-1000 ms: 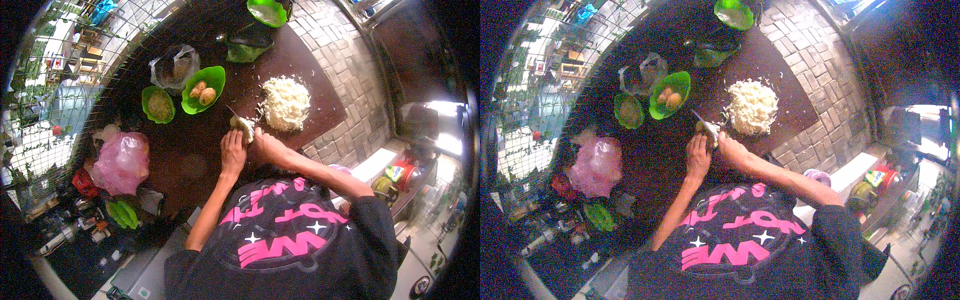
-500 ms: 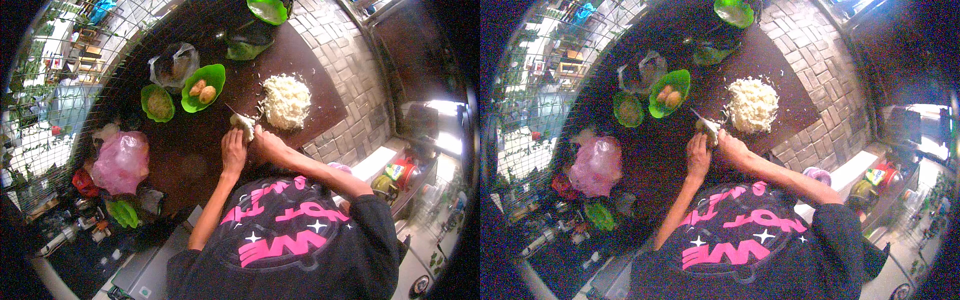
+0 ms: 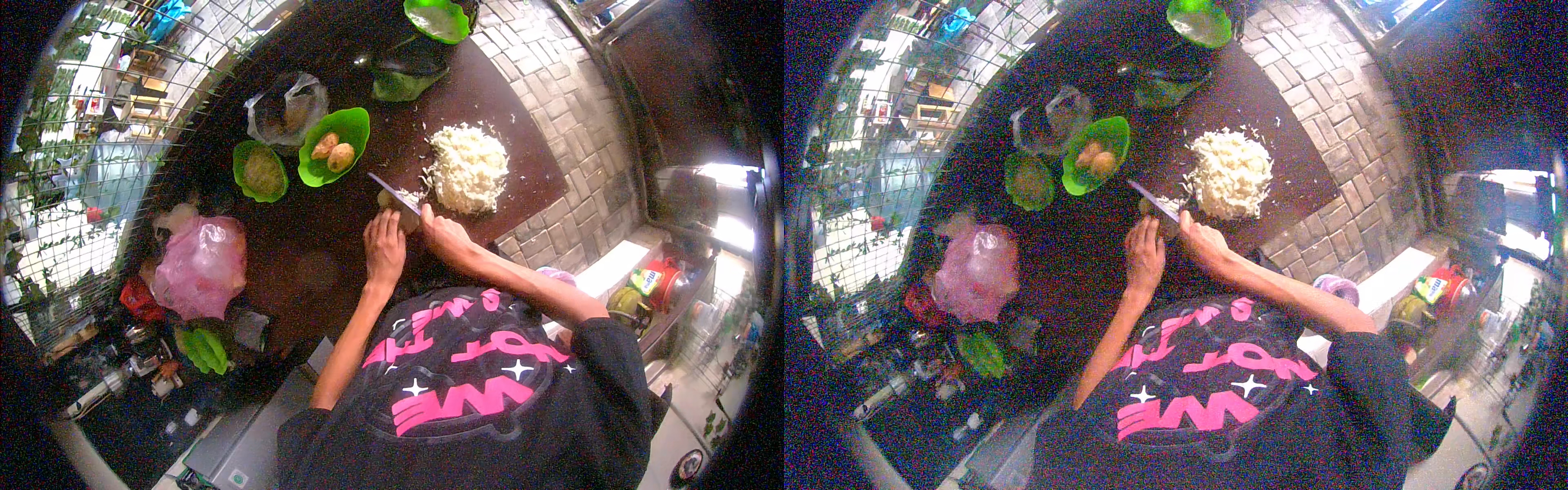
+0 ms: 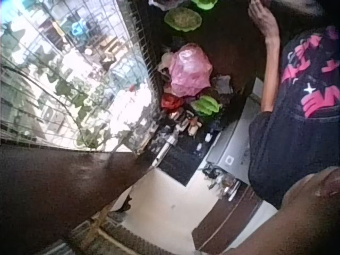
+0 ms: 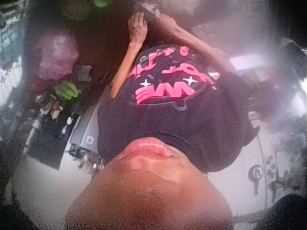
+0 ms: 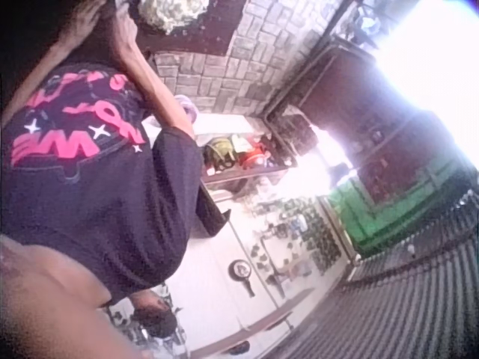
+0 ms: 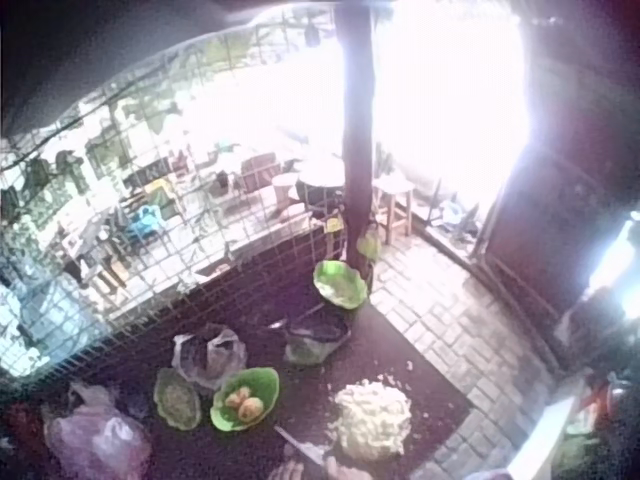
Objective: The person chops a cabbage on a cutting board using a knife.
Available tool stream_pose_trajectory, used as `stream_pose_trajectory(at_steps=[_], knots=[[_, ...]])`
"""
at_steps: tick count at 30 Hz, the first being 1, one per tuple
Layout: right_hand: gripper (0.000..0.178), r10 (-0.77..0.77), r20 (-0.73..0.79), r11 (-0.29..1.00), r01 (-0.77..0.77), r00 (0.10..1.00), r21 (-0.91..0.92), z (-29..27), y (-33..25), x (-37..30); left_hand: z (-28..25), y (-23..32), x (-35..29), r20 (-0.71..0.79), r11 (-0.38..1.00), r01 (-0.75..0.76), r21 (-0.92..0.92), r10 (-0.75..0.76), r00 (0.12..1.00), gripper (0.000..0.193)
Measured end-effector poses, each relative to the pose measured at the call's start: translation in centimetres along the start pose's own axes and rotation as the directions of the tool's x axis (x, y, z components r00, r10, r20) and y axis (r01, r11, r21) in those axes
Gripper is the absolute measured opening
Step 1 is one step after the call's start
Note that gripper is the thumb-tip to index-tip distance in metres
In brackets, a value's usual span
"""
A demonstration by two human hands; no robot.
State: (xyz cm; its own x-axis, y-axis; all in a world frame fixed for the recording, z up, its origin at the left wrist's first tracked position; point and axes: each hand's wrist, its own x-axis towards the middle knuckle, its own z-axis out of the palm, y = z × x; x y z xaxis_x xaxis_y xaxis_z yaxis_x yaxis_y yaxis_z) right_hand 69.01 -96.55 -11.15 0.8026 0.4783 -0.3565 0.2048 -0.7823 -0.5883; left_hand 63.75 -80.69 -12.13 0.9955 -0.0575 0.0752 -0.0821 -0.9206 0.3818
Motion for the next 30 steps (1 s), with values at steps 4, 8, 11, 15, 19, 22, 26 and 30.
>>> stream_pose_trajectory(at_steps=[4, 8, 11, 15, 19, 22, 26, 30], knots=[[0.019, -0.02, 0.058, 1.0, 0.02, 0.998, 0.005, -0.4, -0.8, -0.2, -0.1, -0.2, -0.2, 0.01, 1.0, 0.016, -0.022, -0.016, 1.0, 0.037], [0.019, -0.036, 0.012, 0.996, 0.037, 0.999, -0.077, 0.6, 0.8, 0.9, 0.0, 0.6, 0.4, -0.016, 0.998, 0.002, -0.068, -0.003, 1.0, 0.034], [0.026, -0.029, 0.072, 1.0, 0.029, 0.997, -0.003, -0.6, -1.6, 0.6, -0.2, -0.8, -0.5, 0.025, 1.0, -0.014, 0.024, 0.013, 1.0, 0.033], [0.036, 0.007, 0.101, 1.0, -0.006, 0.995, -0.016, -0.6, -0.4, 1.3, -0.4, 0.3, 0.3, 0.004, 0.999, 0.012, -0.037, -0.011, 1.0, 0.033], [0.032, -0.012, 0.049, 1.0, 0.011, 0.999, 0.026, 0.0, -0.2, 0.3, -0.8, 0.4, 0.4, 0.023, 0.999, 0.014, -0.037, -0.013, 1.0, 0.033], [0.026, -0.051, -0.015, 0.999, 0.051, 0.999, -0.008, 0.1, 0.3, 0.8, -0.5, 0.2, 0.2, 0.02, 0.998, 0.031, -0.055, -0.03, 0.999, 0.034], [0.026, -0.093, -0.052, 0.996, 0.094, 0.994, 0.007, 0.8, -0.2, 0.6, -0.4, -0.2, -0.2, 0.035, 1.0, 0.013, -0.008, -0.013, 0.999, 0.034], [0.027, -0.04, 0.002, 0.999, 0.04, 0.999, -0.008, 0.8, -0.2, 0.8, 0.4, -0.5, -0.3, 0.021, 0.999, -0.015, -0.043, 0.016, 1.0, 0.039]])
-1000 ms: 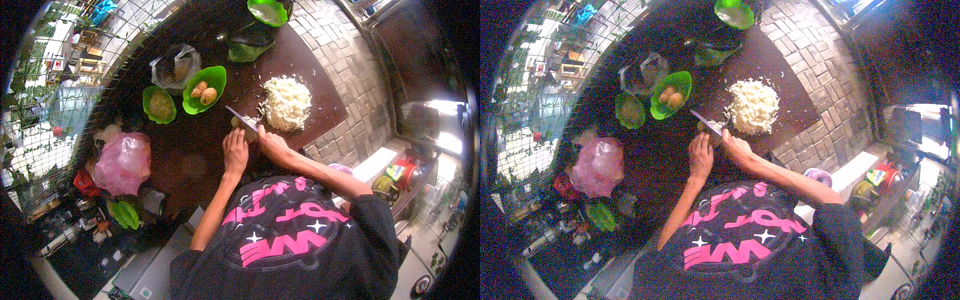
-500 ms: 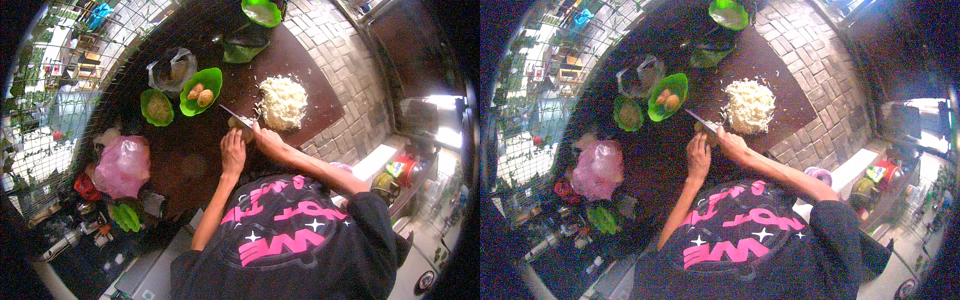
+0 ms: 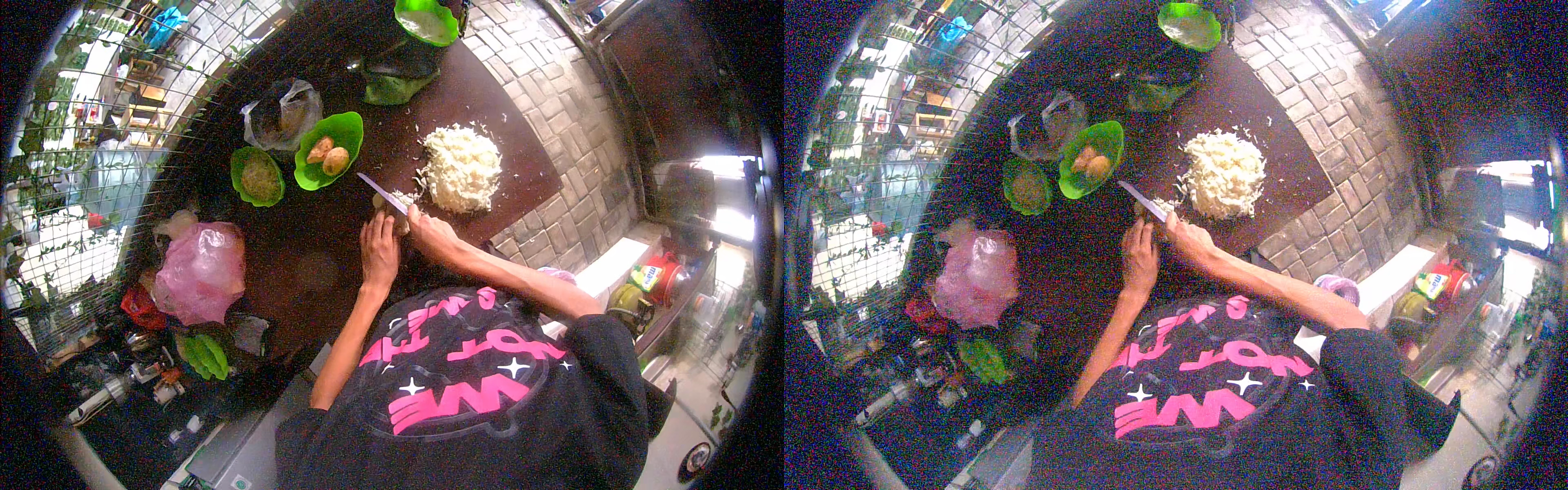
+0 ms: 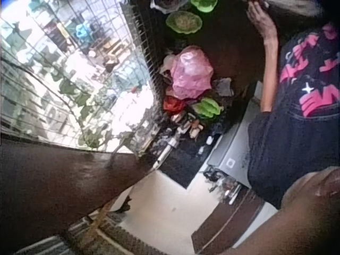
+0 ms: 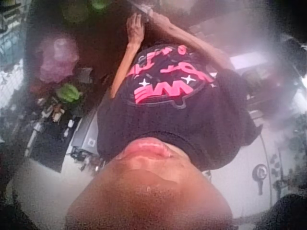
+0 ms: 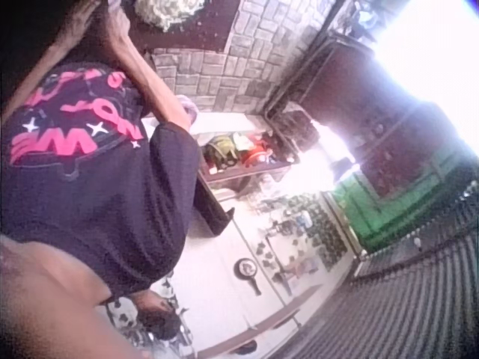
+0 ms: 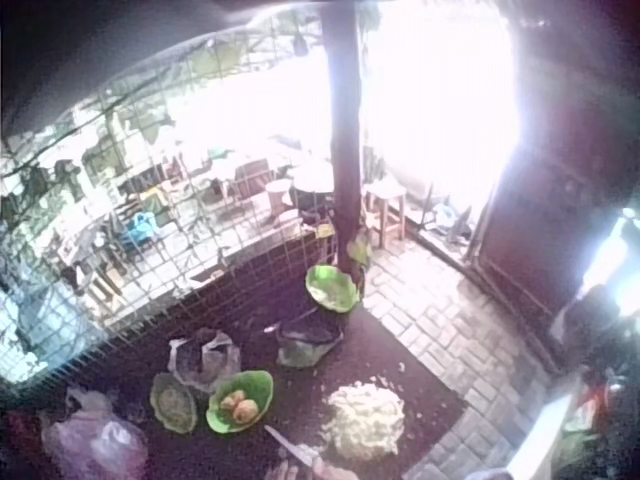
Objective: The person chops a cabbage on a cutting board using a knife.
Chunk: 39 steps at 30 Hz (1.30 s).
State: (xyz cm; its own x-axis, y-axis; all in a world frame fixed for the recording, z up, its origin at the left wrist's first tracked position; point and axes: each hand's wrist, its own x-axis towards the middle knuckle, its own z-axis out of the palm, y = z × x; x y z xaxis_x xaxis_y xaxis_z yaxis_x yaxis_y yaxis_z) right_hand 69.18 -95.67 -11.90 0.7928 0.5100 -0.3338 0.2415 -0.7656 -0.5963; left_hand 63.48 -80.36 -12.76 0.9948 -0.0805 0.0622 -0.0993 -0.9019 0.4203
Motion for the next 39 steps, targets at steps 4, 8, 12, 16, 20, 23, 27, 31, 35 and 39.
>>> stream_pose_trajectory(at_steps=[4, 8, 12, 16, 20, 23, 27, 31, 35, 39], knots=[[0.021, 0.028, 0.039, 1.0, -0.028, 0.999, 0.004, -2.1, -0.7, -0.1, -0.5, 0.3, 0.0, 0.036, 0.999, 0.019, 0.038, -0.02, 0.999, 0.038], [0.023, 0.02, 0.045, 1.0, -0.021, 0.999, 0.006, -1.2, -0.7, -0.5, -0.3, 0.4, 0.5, -0.006, 0.999, 0.024, 0.031, -0.024, 1.0, 0.035], [0.023, 0.008, 0.066, 1.0, -0.009, 0.998, 0.017, -1.4, 0.5, -0.4, -0.5, 0.7, 0.4, -0.037, 1.0, 0.023, -0.018, -0.024, 0.999, 0.034], [0.026, 0.054, 0.173, 0.98, -0.086, 0.983, 0.18, -2.5, -0.1, -0.8, -0.8, 0.5, 0.1, 0.019, 0.999, 0.028, 0.044, -0.029, 0.999, 0.032], [0.029, 0.071, 0.1, 0.991, -0.082, 0.992, 0.109, -2.2, 0.5, -1.0, -0.2, 0.4, 0.3, -0.013, 1.0, 0.025, 0.001, -0.025, 1.0, 0.035], [0.029, 0.012, 0.013, 1.0, -0.012, 1.0, 0.026, -0.9, 0.4, -1.0, -0.4, 0.1, 0.2, 0.017, 0.999, 0.032, 0.005, -0.032, 0.999, 0.037], [0.028, 0.006, -0.023, 0.999, -0.007, 1.0, -0.047, 0.0, 0.4, -0.9, -0.2, 0.5, -0.1, -0.036, 0.999, 0.022, 0.033, -0.021, 0.999, 0.033], [0.02, 0.003, 0.008, 0.996, -0.003, 1.0, -0.086, -0.5, 0.4, -0.4, 0.2, 0.3, 0.1, -0.04, 0.999, 0.033, 0.013, -0.033, 0.999, 0.033], [0.025, 0.008, -0.021, 0.999, -0.009, 1.0, -0.043, 0.0, -0.4, -0.8, 0.0, 0.0, 0.1, -0.032, 0.998, 0.039, 0.049, -0.037, 0.999, 0.032], [0.025, 0.004, 0.004, 0.996, -0.004, 1.0, -0.089, -0.5, 0.7, -0.2, 0.3, 0.5, 0.4, -0.044, 0.999, 0.035, -0.01, -0.035, 0.998, 0.032]])
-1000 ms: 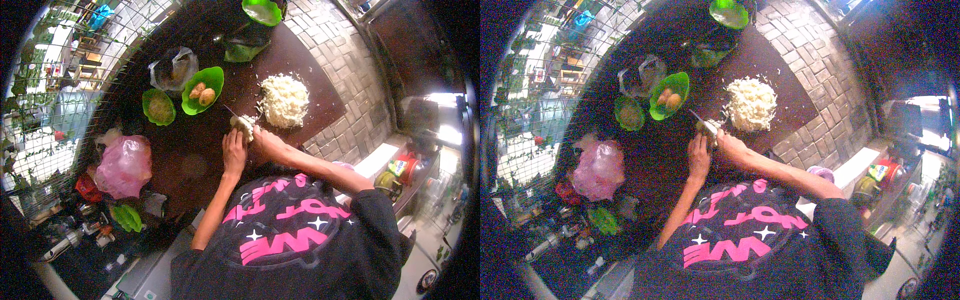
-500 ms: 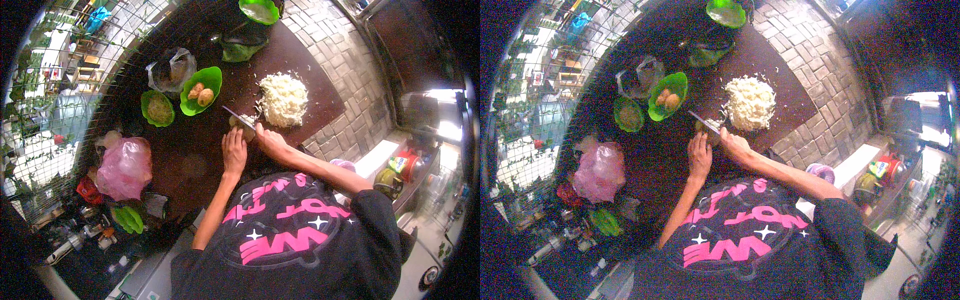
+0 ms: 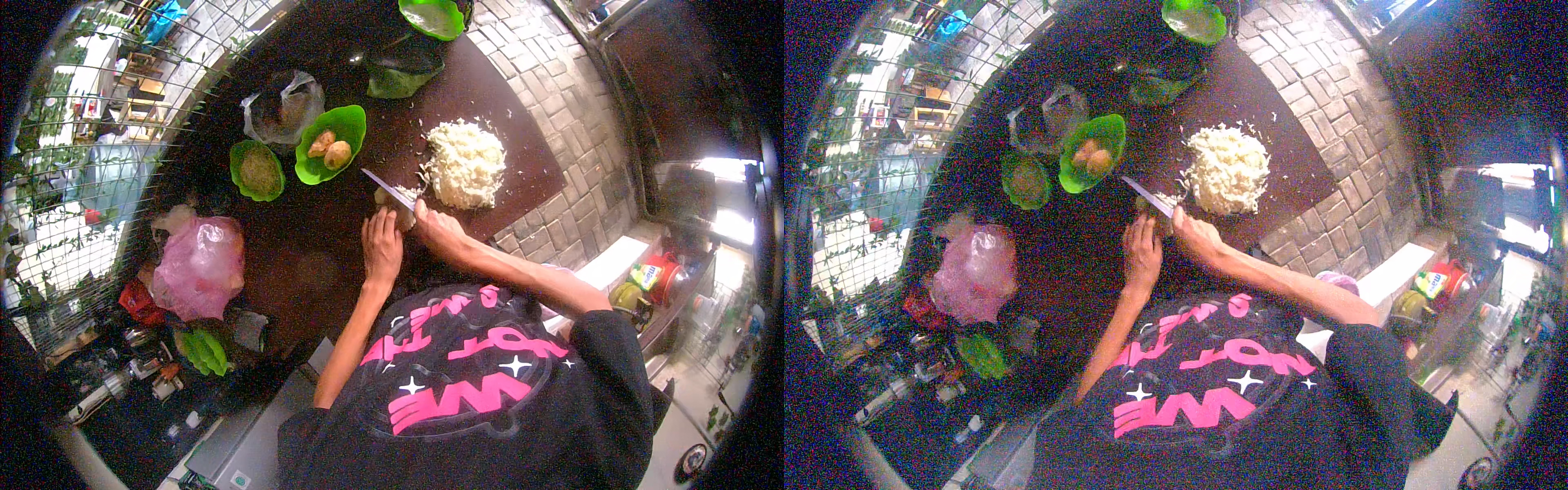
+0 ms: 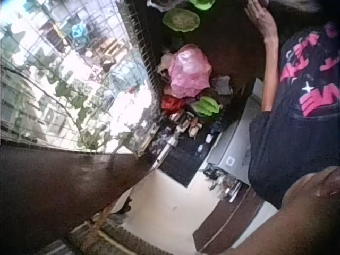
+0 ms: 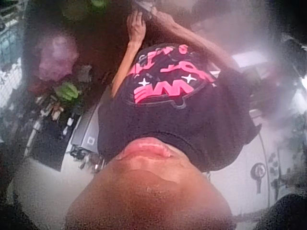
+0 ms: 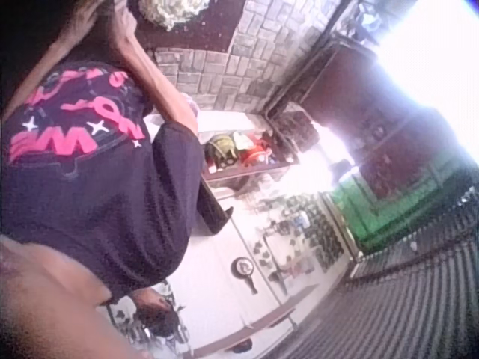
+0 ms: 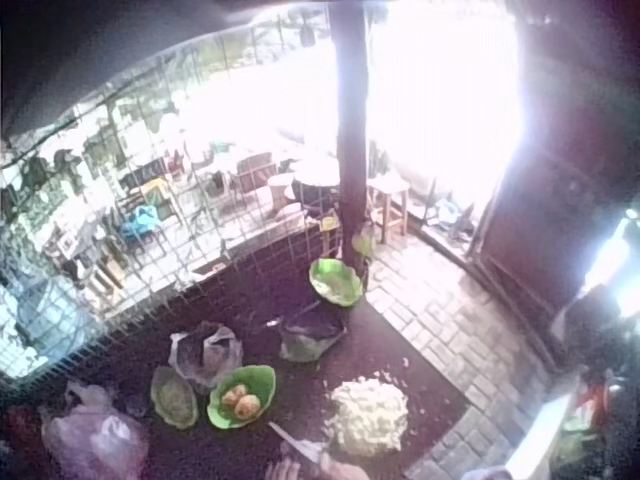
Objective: The person chops a cabbage on a cutting board using a knife.
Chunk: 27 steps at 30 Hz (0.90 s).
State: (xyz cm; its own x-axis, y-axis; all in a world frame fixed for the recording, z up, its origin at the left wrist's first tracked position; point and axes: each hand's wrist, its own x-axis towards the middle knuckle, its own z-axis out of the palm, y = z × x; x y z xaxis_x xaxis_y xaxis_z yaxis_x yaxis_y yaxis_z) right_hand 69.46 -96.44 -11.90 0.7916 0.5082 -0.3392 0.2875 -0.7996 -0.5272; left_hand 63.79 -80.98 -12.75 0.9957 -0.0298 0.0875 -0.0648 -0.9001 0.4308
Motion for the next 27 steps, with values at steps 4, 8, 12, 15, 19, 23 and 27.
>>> stream_pose_trajectory(at_steps=[4, 8, 12, 15, 19, 23, 27], knots=[[0.02, 0.052, 0.083, 0.994, -0.06, 0.995, 0.088, -1.4, -1.0, -0.5, -0.3, -0.1, -0.4, 0.009, 1.0, 0.003, 0.016, -0.003, 1.0, 0.033], [0.022, 0.035, 0.085, 0.987, -0.048, 0.996, 0.156, -1.6, -0.8, -0.5, -0.6, -0.2, -0.3, 0.009, 1.0, -0.001, 0.016, 0.001, 1.0, 0.033], [0.022, 0.038, 0.04, 0.991, -0.043, 0.998, 0.124, -0.8, 0.0, -0.5, -0.9, 0.2, 0.1, 0.012, 0.999, 0.008, -0.036, -0.008, 1.0, 0.031], [0.023, -0.009, -0.027, 0.992, 0.012, 1.0, 0.128, -0.1, -0.1, -0.7, -0.5, -0.3, -0.1, 0.026, 0.999, -0.016, 0.043, 0.015, 1.0, 0.031], [0.024, 0.018, 0.01, 1.0, -0.018, 1.0, 0.01, 0.2, -0.1, -0.4, -0.3, -0.2, -0.1, 0.015, 1.0, 0.002, -0.002, -0.002, 1.0, 0.032], [0.032, 0.063, 0.117, 0.983, -0.082, 0.991, 0.162, -1.3, -0.7, -0.3, -0.3, -0.3, -0.5, 0.014, 1.0, 0.01, 0.02, -0.011, 1.0, 0.034], [0.026, 0.016, 0.152, 0.971, -0.051, 0.988, 0.232, -3.0, -0.6, -1.0, -0.4, -0.3, -0.1, 0.003, 0.999, 0.003, -0.041, -0.003, 1.0, 0.035]])
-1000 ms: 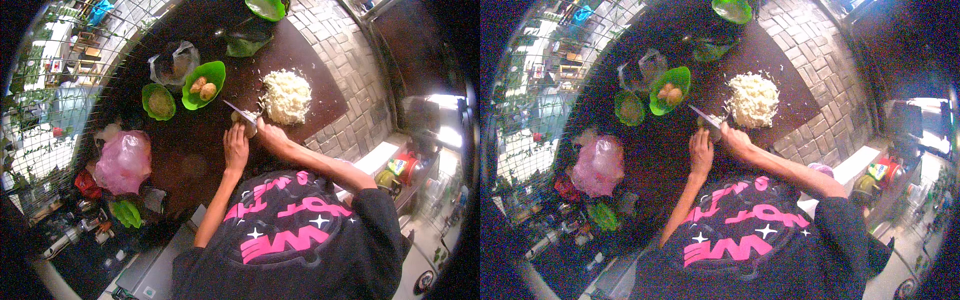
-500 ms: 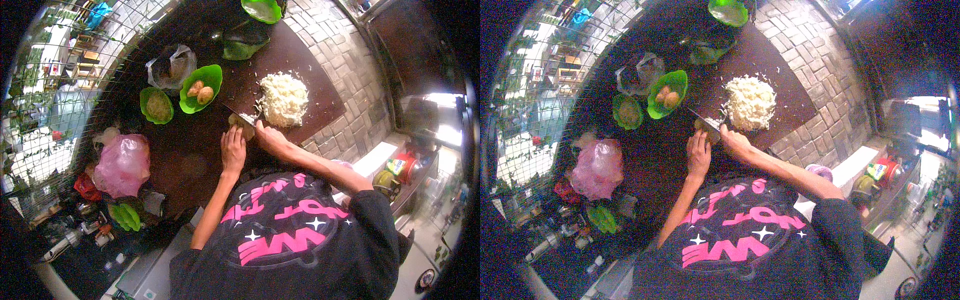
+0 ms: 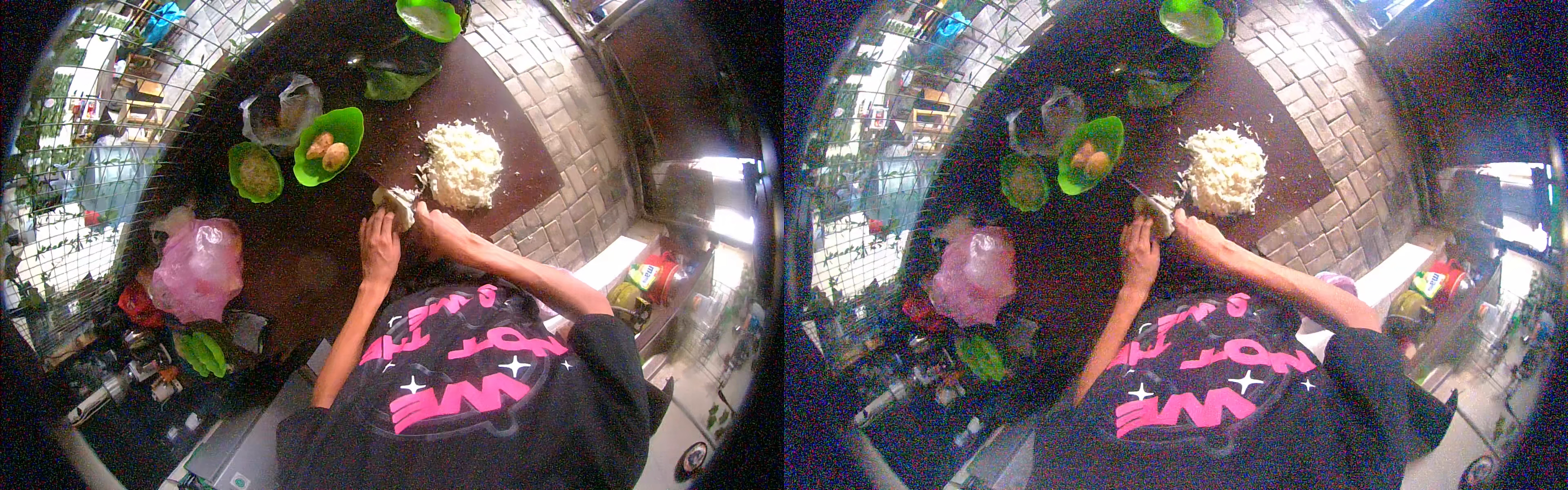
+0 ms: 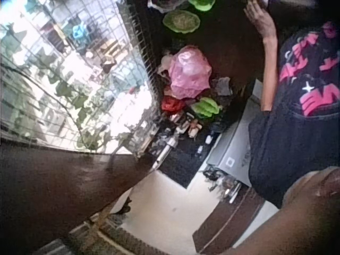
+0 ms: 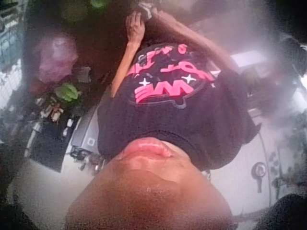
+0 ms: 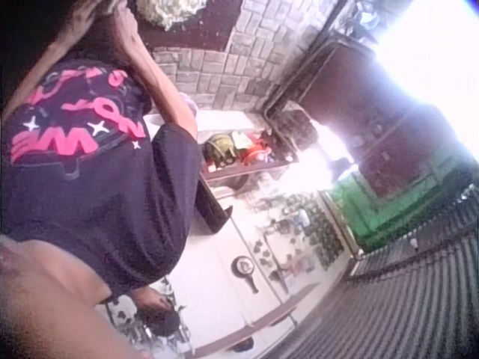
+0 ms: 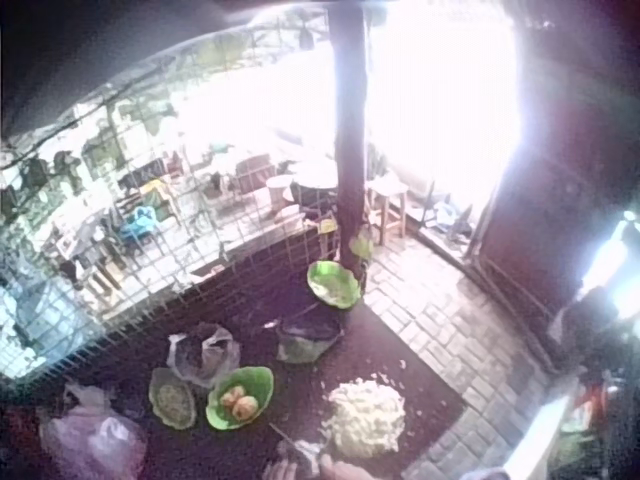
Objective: The person chops a cabbage on a cutting board using a knife.
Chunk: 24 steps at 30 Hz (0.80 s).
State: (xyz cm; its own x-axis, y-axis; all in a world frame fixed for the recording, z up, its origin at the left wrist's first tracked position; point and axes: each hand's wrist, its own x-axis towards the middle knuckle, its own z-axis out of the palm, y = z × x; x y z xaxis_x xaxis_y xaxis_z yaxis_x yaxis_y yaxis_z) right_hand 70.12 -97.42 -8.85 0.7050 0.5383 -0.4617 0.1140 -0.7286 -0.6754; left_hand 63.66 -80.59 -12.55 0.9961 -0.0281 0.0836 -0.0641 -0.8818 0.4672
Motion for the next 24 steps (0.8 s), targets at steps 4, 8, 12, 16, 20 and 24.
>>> stream_pose_trajectory(at_steps=[4, 8, 12, 16, 20, 24], knots=[[0.022, -0.082, -0.096, 0.989, 0.069, 0.992, -0.131, 1.1, 1.6, 0.9, -0.2, 0.3, 0.1, 0.021, 0.999, 0.013, 0.033, -0.014, 1.0, 0.034], [0.021, -0.022, -0.069, 0.997, 0.017, 0.997, -0.072, 1.7, 0.9, 0.1, -0.6, 0.4, 0.1, 0.013, 0.999, 0.003, 0.046, -0.003, 1.0, 0.033], [0.016, 0.016, -0.078, 0.992, -0.026, 0.997, -0.127, 2.1, 0.6, -0.4, -0.4, 0.2, -0.4, 0.019, 0.999, 0.001, 0.05, -0.002, 1.0, 0.032], [0.019, -0.062, -0.126, 0.989, 0.044, 0.99, -0.141, 1.4, 2.4, 0.6, 0.2, 0.5, 0.3, -0.019, 0.999, -0.012, 0.03, 0.013, 1.0, 0.032], [0.023, -0.088, -0.125, 0.995, 0.081, 0.988, -0.063, 2.0, 1.1, -0.4, -0.4, 0.0, -0.1, 0.013, 0.999, 0.012, 0.037, -0.012, 1.0, 0.032], [0.023, -0.016, -0.066, 0.993, 0.008, 0.998, -0.12, 1.7, 0.9, 0.1, -0.1, 0.1, -0.1, -0.004, 1.0, 0.002, 0.008, -0.001, 1.0, 0.033]])
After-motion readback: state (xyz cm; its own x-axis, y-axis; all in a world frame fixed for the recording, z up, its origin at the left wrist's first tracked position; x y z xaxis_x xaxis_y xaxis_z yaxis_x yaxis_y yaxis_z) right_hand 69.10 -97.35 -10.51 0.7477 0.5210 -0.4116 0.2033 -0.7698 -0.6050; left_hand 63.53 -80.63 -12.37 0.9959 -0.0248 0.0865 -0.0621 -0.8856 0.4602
